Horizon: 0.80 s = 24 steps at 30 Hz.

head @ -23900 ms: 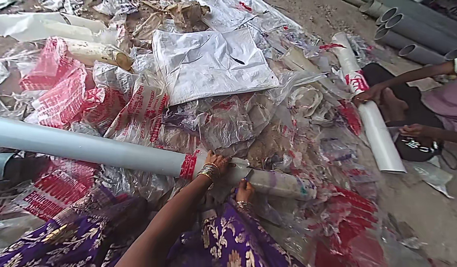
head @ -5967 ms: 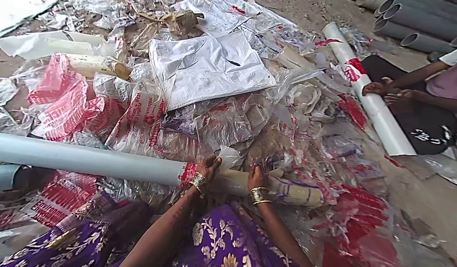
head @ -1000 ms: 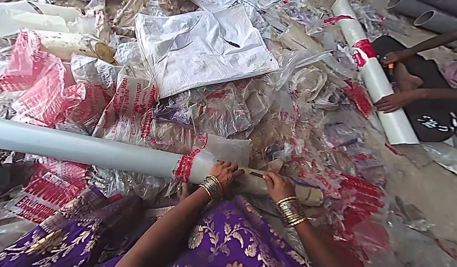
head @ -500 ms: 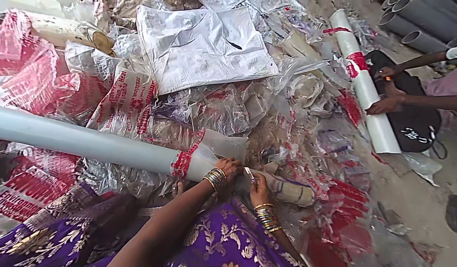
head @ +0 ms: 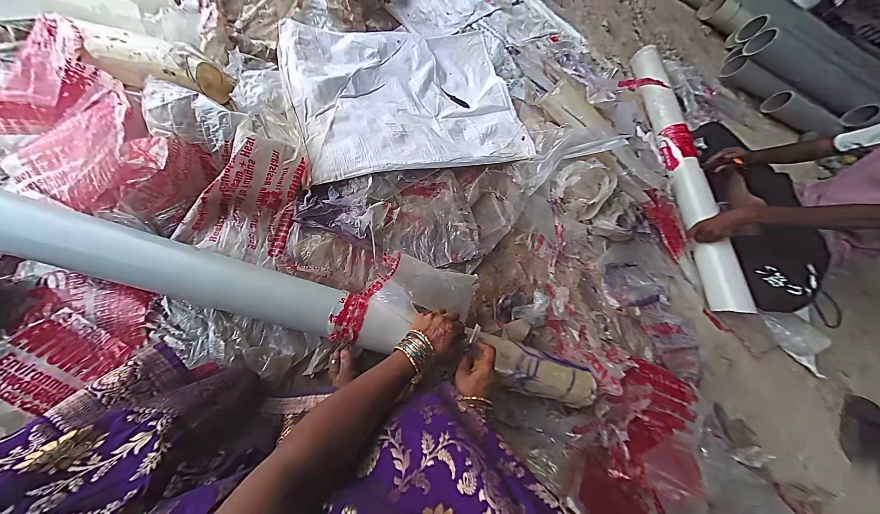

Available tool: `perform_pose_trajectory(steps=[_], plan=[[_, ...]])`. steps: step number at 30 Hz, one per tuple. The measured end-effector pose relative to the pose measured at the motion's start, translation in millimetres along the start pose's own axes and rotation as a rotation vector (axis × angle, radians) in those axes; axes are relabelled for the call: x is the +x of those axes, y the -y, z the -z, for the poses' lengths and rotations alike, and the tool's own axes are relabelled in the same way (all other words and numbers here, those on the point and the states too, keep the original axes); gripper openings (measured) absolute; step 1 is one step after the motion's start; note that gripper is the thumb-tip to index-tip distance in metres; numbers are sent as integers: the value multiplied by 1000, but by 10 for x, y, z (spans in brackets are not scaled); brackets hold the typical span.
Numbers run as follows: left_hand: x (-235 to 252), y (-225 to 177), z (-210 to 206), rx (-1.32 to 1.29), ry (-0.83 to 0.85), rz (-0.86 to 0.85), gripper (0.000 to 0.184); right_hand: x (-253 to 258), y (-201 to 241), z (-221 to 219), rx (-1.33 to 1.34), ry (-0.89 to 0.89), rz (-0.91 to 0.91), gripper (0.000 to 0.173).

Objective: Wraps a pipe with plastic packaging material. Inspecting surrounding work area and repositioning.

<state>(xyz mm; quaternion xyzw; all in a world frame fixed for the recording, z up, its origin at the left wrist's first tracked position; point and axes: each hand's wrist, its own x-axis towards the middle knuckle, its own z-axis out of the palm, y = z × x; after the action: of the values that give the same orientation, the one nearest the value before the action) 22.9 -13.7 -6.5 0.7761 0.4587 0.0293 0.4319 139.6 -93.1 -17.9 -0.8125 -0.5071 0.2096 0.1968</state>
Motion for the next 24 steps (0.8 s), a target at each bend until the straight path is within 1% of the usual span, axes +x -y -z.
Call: perform_pose_trajectory(steps=[1,2,3,4,5,6,7,8,9,10,12,13,15,17,19,22,24], plan=[[0,-2,-3,-5,4,2,34,36,111,78,-40,80,-92,39],[2,-4,-6,-9,4,2,34,49,164,112,-68,112,-128,40],[4,-3,-5,-12,1,8,34,27,152,97,-78,94,-102,39],[4,-6,-2,-24,-3,26,34,-27,70,33,-74,24,-17,38],[6,-17,6,-49,-13,63,34,-85,-49,-64,-78,-84,98,37],[9,-33,18,-88,-36,116,35,-131,-144,-153,-82,-165,176,36],[7,-48,20,-116,-55,158,36,-162,-203,-205,-95,-199,218,36],[1,-59,15,-135,-72,177,36,-173,-218,-210,-114,-196,223,36],[-4,-65,14,-148,-83,184,36,-160,-149,-145,-132,-130,180,36],[-12,-63,7,-157,-88,185,36,-125,-26,-38,-155,-8,96,38],[-12,-61,6,-160,-90,189,37,63,278,181,-284,242,-111,40],[-8,-63,8,-164,-93,194,37,182,392,264,-349,335,-174,40],[-9,-68,0,-169,-104,214,37,344,501,364,-419,443,-212,39],[-16,-82,-11,-182,-108,236,37,374,523,448,-442,498,-206,38],[-16,-92,-15,-202,-114,263,38,321,515,519,-432,516,-193,37],[-7,-98,-11,-275,-165,328,38,243,456,504,-377,491,-192,37],[0,-105,-29,-344,-236,377,37,322,405,436,-316,459,-191,36]])
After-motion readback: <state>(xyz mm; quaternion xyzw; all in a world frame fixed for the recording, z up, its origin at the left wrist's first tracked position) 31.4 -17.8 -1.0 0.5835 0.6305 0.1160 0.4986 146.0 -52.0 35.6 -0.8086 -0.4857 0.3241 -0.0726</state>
